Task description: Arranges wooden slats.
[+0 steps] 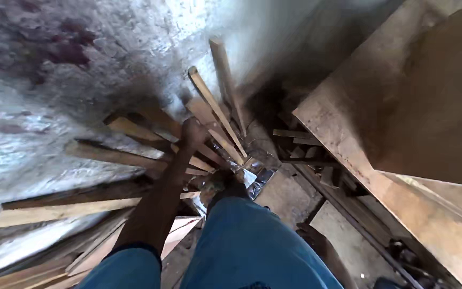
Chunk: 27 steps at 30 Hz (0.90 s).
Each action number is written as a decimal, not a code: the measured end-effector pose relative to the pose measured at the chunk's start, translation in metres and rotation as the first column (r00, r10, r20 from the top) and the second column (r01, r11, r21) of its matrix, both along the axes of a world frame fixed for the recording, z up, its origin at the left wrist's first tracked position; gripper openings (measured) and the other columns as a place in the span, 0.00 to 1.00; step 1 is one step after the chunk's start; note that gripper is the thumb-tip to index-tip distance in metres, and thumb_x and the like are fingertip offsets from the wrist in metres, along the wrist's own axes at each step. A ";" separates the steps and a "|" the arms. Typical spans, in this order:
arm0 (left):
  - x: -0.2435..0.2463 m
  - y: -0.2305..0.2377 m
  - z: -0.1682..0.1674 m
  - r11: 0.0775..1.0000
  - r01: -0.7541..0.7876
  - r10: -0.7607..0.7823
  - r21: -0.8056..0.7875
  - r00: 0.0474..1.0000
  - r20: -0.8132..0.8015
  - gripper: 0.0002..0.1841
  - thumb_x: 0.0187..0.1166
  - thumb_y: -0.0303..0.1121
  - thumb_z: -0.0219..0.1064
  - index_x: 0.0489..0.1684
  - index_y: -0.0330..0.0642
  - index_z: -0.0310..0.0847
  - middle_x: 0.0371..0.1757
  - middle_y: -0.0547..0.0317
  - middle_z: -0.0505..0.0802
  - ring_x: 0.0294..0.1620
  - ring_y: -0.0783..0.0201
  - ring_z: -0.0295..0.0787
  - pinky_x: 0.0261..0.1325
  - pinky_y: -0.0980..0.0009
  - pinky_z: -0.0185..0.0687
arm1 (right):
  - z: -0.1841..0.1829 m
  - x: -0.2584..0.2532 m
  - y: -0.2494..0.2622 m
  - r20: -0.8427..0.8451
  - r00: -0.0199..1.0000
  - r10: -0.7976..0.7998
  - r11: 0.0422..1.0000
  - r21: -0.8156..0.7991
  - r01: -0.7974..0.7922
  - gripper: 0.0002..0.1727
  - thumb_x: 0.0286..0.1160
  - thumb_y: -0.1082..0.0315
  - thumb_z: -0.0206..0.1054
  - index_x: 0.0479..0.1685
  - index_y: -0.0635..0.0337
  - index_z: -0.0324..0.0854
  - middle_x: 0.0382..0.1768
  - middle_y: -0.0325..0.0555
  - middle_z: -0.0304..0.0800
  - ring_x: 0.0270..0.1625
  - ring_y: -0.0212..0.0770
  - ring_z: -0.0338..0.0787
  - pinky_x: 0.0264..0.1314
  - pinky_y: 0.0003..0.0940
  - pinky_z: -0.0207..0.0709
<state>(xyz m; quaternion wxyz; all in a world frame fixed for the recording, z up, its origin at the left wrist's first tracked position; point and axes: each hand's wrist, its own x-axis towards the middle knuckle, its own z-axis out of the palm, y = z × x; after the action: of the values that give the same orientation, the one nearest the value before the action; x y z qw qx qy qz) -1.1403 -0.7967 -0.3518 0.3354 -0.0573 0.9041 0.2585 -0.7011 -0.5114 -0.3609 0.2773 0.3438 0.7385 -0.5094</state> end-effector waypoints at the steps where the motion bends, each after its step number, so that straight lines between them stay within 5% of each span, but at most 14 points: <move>1: 0.001 -0.005 -0.043 0.991 -0.113 0.128 0.066 0.934 -0.332 0.32 0.74 0.55 0.76 0.53 0.27 0.86 0.53 0.29 0.92 0.59 0.33 0.88 0.65 0.33 0.79 | -0.002 0.001 0.001 -0.001 1.000 -0.007 1.000 0.011 0.007 0.24 0.84 0.61 0.63 0.76 0.58 0.78 0.59 0.46 0.93 0.60 0.38 0.93 0.67 0.40 0.87; 3: -0.027 -0.018 -0.083 0.979 -0.189 0.204 0.077 0.899 -0.388 0.34 0.67 0.59 0.80 0.50 0.31 0.87 0.49 0.33 0.93 0.56 0.34 0.90 0.63 0.31 0.81 | -0.008 0.002 0.005 0.004 1.000 -0.022 0.999 0.040 0.021 0.24 0.84 0.59 0.64 0.76 0.56 0.78 0.59 0.45 0.94 0.59 0.38 0.93 0.66 0.41 0.88; 7: -0.059 -0.038 -0.092 0.981 -0.110 0.065 -0.159 0.962 -0.265 0.24 0.85 0.48 0.65 0.57 0.30 0.86 0.60 0.31 0.90 0.66 0.33 0.86 0.69 0.31 0.76 | -0.005 -0.006 0.015 0.006 0.997 -0.073 0.991 0.111 0.072 0.23 0.84 0.59 0.64 0.75 0.56 0.78 0.55 0.45 0.94 0.48 0.39 0.95 0.51 0.43 0.91; 10: -0.062 -0.040 -0.084 0.958 -0.032 -0.032 -0.285 0.976 -0.214 0.25 0.87 0.47 0.60 0.54 0.29 0.87 0.59 0.29 0.90 0.64 0.31 0.87 0.66 0.29 0.77 | -0.002 -0.010 0.020 -0.021 0.996 -0.084 0.987 0.135 0.086 0.23 0.85 0.59 0.62 0.75 0.57 0.79 0.55 0.45 0.94 0.52 0.39 0.94 0.57 0.43 0.89; 15: -0.049 0.011 -0.074 0.997 0.053 -0.058 -0.053 0.993 -0.106 0.26 0.85 0.53 0.62 0.63 0.37 0.85 0.50 0.43 0.96 0.50 0.46 0.96 0.59 0.38 0.89 | -0.007 -0.002 0.022 0.012 0.998 -0.060 0.992 0.109 0.059 0.23 0.84 0.60 0.64 0.74 0.58 0.79 0.53 0.47 0.95 0.52 0.42 0.94 0.60 0.47 0.89; 18: -0.066 0.057 -0.052 0.986 0.164 -0.141 0.035 0.921 -0.363 0.21 0.86 0.46 0.63 0.68 0.45 0.85 0.58 0.44 0.94 0.59 0.44 0.92 0.66 0.36 0.83 | -0.004 -0.004 0.020 0.032 0.998 -0.055 0.994 0.097 0.051 0.23 0.84 0.59 0.64 0.73 0.61 0.80 0.55 0.51 0.94 0.56 0.45 0.94 0.65 0.50 0.86; 21: -0.108 0.093 -0.026 0.994 0.088 -0.032 0.063 0.793 -0.608 0.35 0.82 0.46 0.68 0.88 0.43 0.63 0.72 0.36 0.83 0.66 0.40 0.87 0.67 0.41 0.84 | 0.001 -0.004 0.021 0.029 0.996 -0.087 0.993 0.078 0.085 0.24 0.85 0.60 0.63 0.75 0.62 0.78 0.57 0.54 0.93 0.58 0.45 0.94 0.67 0.49 0.85; 23: -0.141 0.108 -0.012 0.999 -0.025 0.048 0.042 0.693 -0.719 0.46 0.76 0.46 0.72 0.95 0.52 0.50 0.79 0.33 0.75 0.68 0.39 0.85 0.63 0.44 0.86 | 0.001 0.000 0.022 0.006 0.990 -0.142 0.987 0.082 0.141 0.24 0.85 0.61 0.63 0.75 0.66 0.77 0.58 0.56 0.93 0.58 0.47 0.94 0.67 0.48 0.85; 25: -0.168 0.115 -0.011 0.996 -0.088 0.053 -0.005 0.647 -0.761 0.49 0.71 0.52 0.74 0.96 0.60 0.50 0.81 0.32 0.70 0.69 0.38 0.82 0.61 0.45 0.88 | -0.001 0.011 0.022 -0.021 0.980 -0.197 0.976 0.090 0.198 0.24 0.85 0.63 0.63 0.74 0.68 0.76 0.57 0.58 0.93 0.57 0.48 0.94 0.66 0.49 0.85; 27: -0.179 0.123 -0.016 0.999 -0.043 0.005 -0.031 0.660 -0.751 0.44 0.71 0.56 0.74 0.89 0.50 0.63 0.83 0.26 0.68 0.76 0.30 0.75 0.68 0.40 0.82 | -0.006 0.026 0.018 -0.032 0.968 -0.251 0.962 0.104 0.253 0.24 0.85 0.63 0.63 0.74 0.67 0.77 0.56 0.57 0.93 0.55 0.48 0.94 0.64 0.49 0.86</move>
<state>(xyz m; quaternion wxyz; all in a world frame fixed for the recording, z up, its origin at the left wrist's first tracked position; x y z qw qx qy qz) -1.3189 -0.6742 -0.3678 -0.0718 0.0346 0.9669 0.2425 -0.6756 -0.4933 -0.3673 0.1845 0.4443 0.7177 -0.5035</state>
